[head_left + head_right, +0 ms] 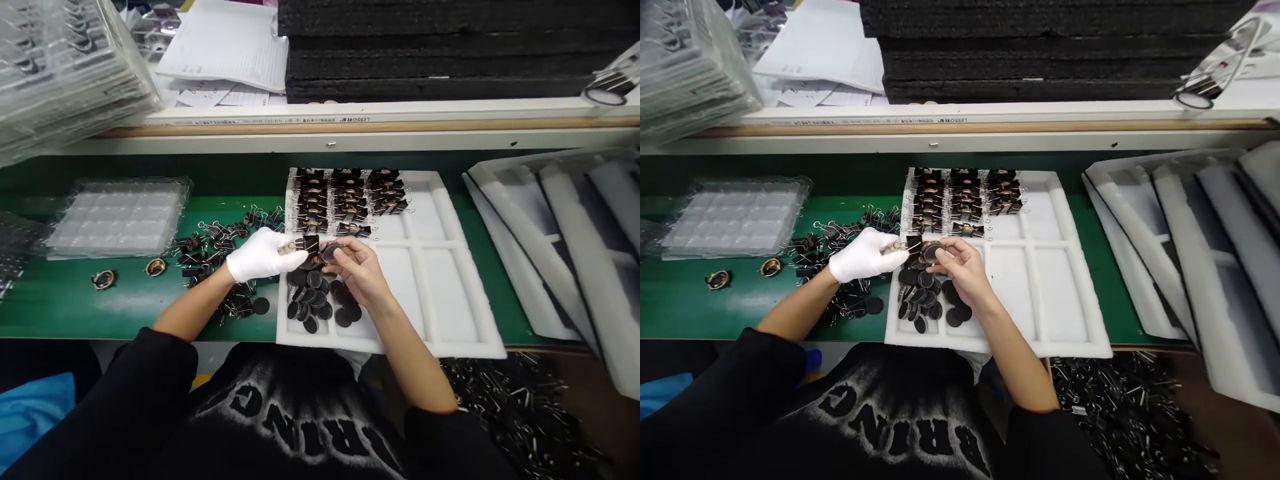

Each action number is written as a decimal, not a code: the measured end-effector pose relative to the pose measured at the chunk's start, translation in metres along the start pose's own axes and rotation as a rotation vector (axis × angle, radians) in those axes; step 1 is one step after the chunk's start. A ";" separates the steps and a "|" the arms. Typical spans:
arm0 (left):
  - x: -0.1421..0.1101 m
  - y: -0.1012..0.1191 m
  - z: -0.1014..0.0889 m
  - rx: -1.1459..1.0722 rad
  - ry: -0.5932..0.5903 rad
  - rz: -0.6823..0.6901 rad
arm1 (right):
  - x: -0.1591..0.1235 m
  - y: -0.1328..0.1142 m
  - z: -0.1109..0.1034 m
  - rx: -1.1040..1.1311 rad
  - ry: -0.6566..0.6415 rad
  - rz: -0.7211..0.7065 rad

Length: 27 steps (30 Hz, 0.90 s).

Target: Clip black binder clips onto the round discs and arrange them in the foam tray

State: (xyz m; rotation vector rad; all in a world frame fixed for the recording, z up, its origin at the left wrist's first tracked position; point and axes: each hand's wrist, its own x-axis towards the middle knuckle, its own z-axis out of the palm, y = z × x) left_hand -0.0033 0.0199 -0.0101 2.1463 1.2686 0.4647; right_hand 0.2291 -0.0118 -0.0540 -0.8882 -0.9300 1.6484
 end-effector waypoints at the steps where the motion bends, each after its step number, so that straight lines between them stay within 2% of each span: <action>1: -0.001 -0.002 0.001 -0.031 0.022 0.005 | 0.001 0.000 0.000 0.021 0.042 0.027; 4: -0.002 -0.005 0.004 -0.118 0.041 0.003 | 0.003 0.001 -0.003 0.033 0.122 0.081; 8: -0.005 -0.002 0.010 -0.234 -0.041 -0.003 | 0.006 0.004 -0.007 0.035 0.178 0.062; 10: -0.005 0.001 0.013 -0.256 -0.042 -0.004 | 0.008 0.008 -0.008 0.061 0.187 0.062; 14: -0.004 0.011 0.020 -0.249 0.041 -0.026 | 0.011 0.017 -0.006 0.160 0.219 0.089; 18: 0.000 0.021 0.031 -0.160 0.126 0.059 | 0.008 0.024 0.001 0.269 0.246 0.135; 21: 0.003 0.026 0.040 -0.097 0.183 0.043 | 0.005 0.027 0.005 0.273 0.243 0.124; 27: 0.008 0.031 0.045 -0.085 0.169 -0.059 | 0.005 0.026 0.007 0.379 0.304 0.112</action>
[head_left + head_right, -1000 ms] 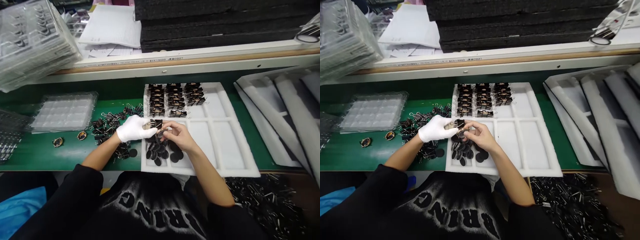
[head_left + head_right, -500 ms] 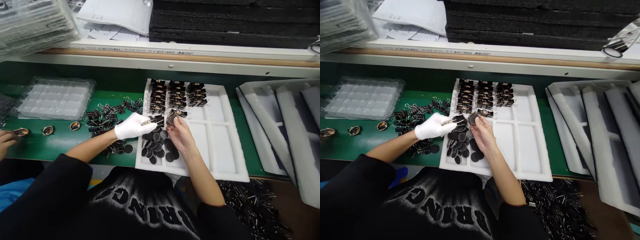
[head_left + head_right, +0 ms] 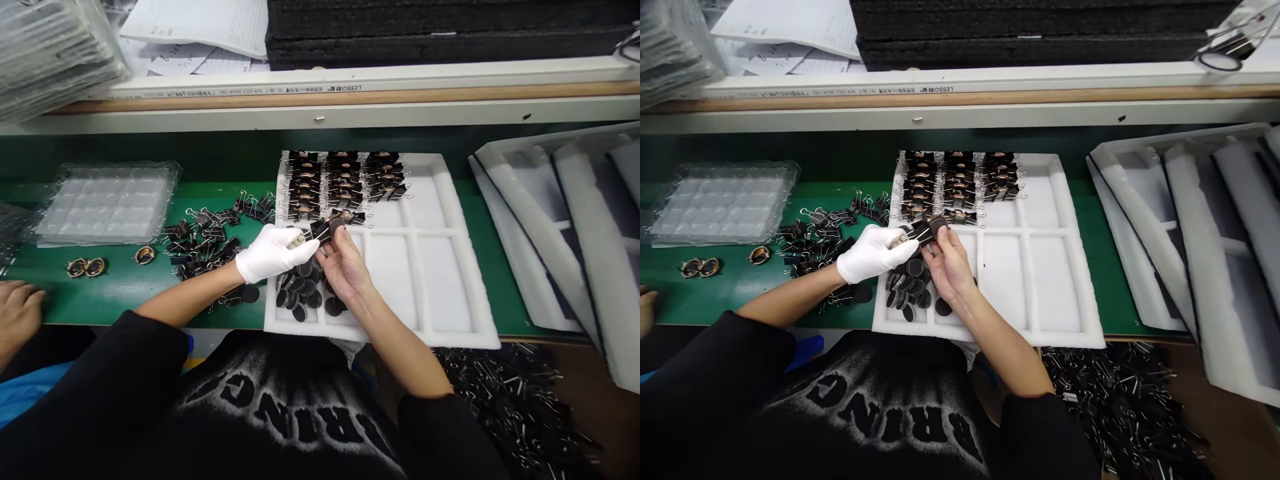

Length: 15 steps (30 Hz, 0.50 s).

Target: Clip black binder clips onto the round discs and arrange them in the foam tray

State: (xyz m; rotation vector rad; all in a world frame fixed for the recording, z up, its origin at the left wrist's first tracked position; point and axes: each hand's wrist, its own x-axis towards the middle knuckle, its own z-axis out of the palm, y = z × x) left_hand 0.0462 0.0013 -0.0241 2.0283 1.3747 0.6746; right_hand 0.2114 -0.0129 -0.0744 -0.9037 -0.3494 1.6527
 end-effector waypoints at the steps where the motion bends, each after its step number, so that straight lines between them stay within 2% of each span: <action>1: 0.001 0.000 -0.001 0.002 -0.010 0.002 | 0.000 -0.001 0.001 0.020 0.005 0.006; 5: 0.001 0.001 -0.003 -0.011 -0.035 0.007 | -0.003 -0.003 0.004 0.089 0.010 0.000; 11: -0.001 0.005 0.002 -0.038 -0.051 -0.056 | -0.005 0.000 0.006 0.164 0.019 -0.010; 13: -0.001 0.006 0.000 -0.028 -0.095 -0.080 | -0.005 0.000 0.006 0.157 0.028 -0.012; 15: -0.001 0.003 -0.012 0.010 -0.208 -0.051 | -0.005 -0.001 0.007 0.151 0.027 -0.026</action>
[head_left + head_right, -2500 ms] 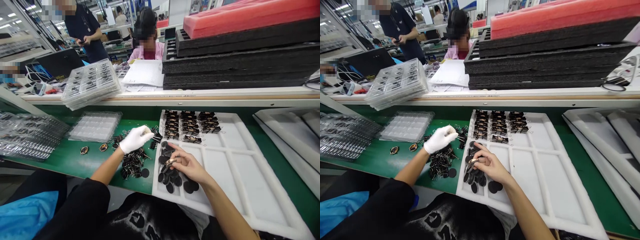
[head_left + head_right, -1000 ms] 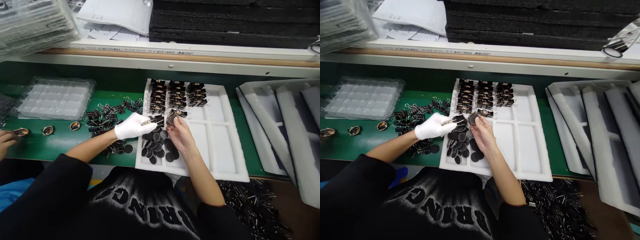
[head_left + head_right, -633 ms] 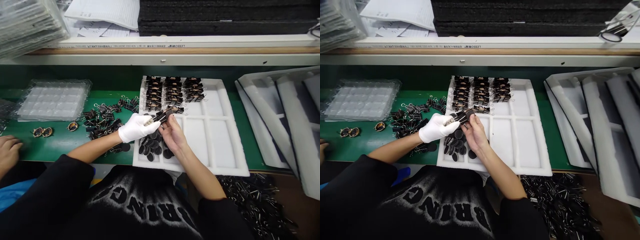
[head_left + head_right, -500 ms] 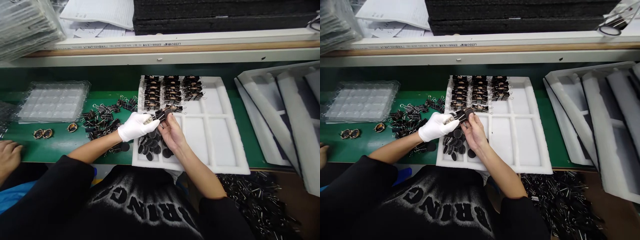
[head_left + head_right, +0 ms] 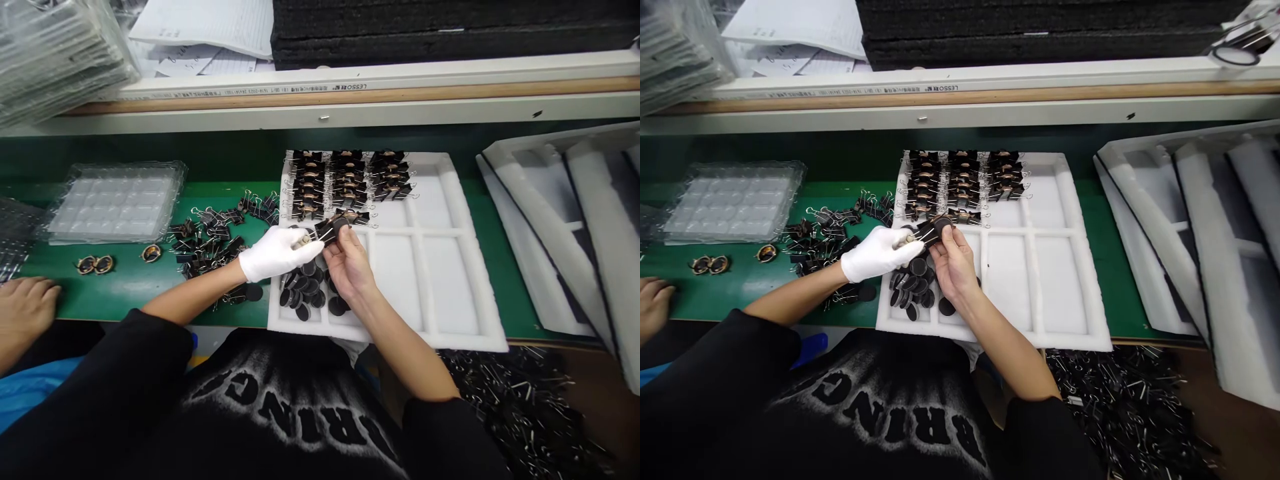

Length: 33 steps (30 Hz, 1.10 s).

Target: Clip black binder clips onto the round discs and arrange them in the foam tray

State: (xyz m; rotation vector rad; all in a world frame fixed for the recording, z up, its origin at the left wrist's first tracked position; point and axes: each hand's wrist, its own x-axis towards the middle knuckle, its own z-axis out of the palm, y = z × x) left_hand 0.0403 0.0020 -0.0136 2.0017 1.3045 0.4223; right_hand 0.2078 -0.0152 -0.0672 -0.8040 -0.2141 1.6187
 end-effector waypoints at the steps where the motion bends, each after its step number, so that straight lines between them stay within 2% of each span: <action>1: -0.001 -0.003 -0.010 0.035 -0.065 0.034 | 0.000 -0.002 0.001 0.000 -0.003 -0.006; 3: 0.000 -0.014 -0.036 0.135 -0.118 0.097 | -0.002 -0.006 0.003 0.011 -0.016 0.002; 4: 0.002 -0.021 -0.051 0.206 -0.075 0.105 | -0.003 -0.009 0.004 0.021 -0.021 0.015; 6: 0.010 -0.041 -0.081 0.416 0.120 0.030 | -0.004 -0.014 0.006 0.042 -0.024 0.054; 8: 0.022 -0.065 -0.103 0.591 0.187 -0.080 | -0.004 -0.019 0.007 0.059 -0.014 0.092; 10: 0.035 -0.090 -0.116 0.616 0.129 -0.132 | -0.003 -0.021 0.009 0.056 0.000 0.130; 13: 0.047 -0.120 -0.127 0.600 0.024 -0.198 | 0.000 -0.022 0.009 -0.009 -0.010 0.182; 15: 0.045 -0.128 -0.132 0.596 0.044 -0.236 | 0.002 -0.021 0.009 -0.077 -0.038 0.203; 16: 0.041 -0.127 -0.134 0.592 0.092 -0.234 | 0.002 -0.021 0.009 -0.107 -0.056 0.207; 18: 0.028 -0.114 -0.132 0.565 0.242 -0.158 | 0.000 -0.020 0.008 -0.144 -0.088 0.213; 20: 0.011 -0.089 -0.119 0.503 0.412 -0.008 | -0.005 -0.019 0.007 -0.182 -0.140 0.217; 22: -0.004 -0.060 -0.093 0.416 0.524 0.165 | -0.011 -0.018 0.005 -0.264 -0.242 0.206; 24: -0.014 -0.033 -0.061 0.419 0.639 0.299 | -0.015 -0.017 0.002 -0.352 -0.358 0.180; 26: -0.018 -0.015 -0.032 0.451 0.714 0.361 | -0.018 -0.016 0.000 -0.399 -0.437 0.160; 29: -0.020 -0.003 -0.011 0.391 0.650 0.380 | -0.017 -0.013 -0.001 -0.459 -0.475 0.115; 31: -0.022 -0.001 -0.014 0.367 0.554 0.319 | -0.015 -0.012 -0.002 -0.513 -0.468 0.055; 33: -0.023 0.000 -0.025 0.378 0.459 0.179 | -0.013 -0.011 -0.002 -0.567 -0.465 -0.010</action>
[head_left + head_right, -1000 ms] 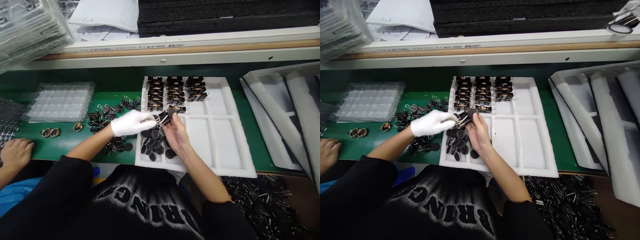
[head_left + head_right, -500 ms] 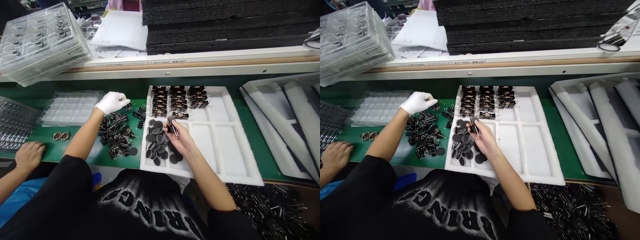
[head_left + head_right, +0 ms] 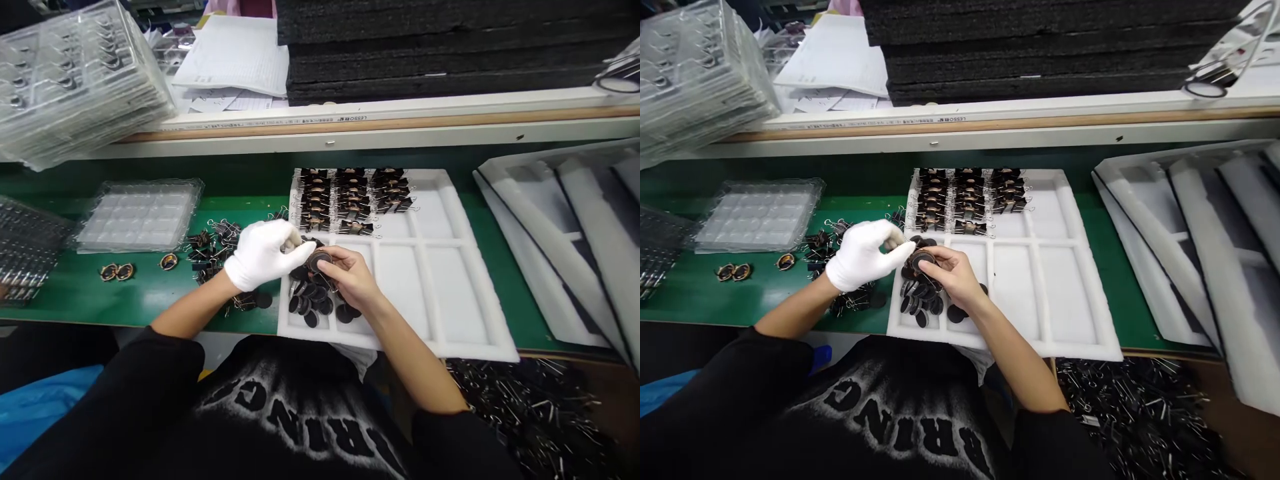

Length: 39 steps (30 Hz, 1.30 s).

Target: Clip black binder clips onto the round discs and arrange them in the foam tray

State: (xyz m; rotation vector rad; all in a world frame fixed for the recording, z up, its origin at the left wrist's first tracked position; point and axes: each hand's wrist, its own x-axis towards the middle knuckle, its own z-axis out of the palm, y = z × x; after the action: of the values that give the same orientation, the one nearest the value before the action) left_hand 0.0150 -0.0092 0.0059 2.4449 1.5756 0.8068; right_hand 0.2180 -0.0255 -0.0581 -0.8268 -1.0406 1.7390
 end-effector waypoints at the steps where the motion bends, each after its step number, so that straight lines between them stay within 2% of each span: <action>1: 0.002 -0.002 -0.006 0.010 -0.081 -0.065 | 0.000 0.000 0.000 -0.033 0.000 -0.024; 4: 0.009 -0.005 -0.019 -0.044 -0.364 -0.178 | -0.001 0.000 0.001 -0.134 -0.010 -0.109; 6: 0.011 -0.006 -0.021 -0.086 -0.459 -0.191 | -0.003 0.000 0.001 -0.164 -0.011 -0.153; 10: 0.010 -0.007 -0.017 -0.128 -0.417 -0.171 | -0.005 -0.002 0.001 -0.179 -0.027 -0.171; 15: 0.009 -0.017 -0.011 -0.396 -0.413 -0.152 | -0.007 -0.011 0.001 -0.157 -0.159 -0.169; 18: 0.010 -0.022 -0.014 -0.476 -0.307 -0.155 | -0.007 -0.015 0.000 -0.110 -0.070 -0.205; 21: 0.012 -0.022 -0.020 -0.479 -0.231 -0.117 | -0.007 -0.018 -0.004 -0.076 -0.013 -0.160; 26: 0.018 -0.017 -0.030 -0.446 -0.242 -0.078 | -0.004 -0.021 -0.012 -0.123 -0.006 -0.099; 30: 0.021 -0.014 -0.034 -0.413 -0.234 -0.079 | -0.002 -0.021 -0.016 -0.238 0.039 -0.143; 39: 0.014 -0.004 -0.019 -0.350 -0.352 -0.026 | -0.002 -0.017 -0.018 -0.199 -0.040 -0.124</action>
State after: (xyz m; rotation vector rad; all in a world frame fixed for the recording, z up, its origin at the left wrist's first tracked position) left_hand 0.0068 0.0018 0.0254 2.1637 1.2210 0.5518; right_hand 0.2406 -0.0183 -0.0497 -0.8340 -1.2801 1.5712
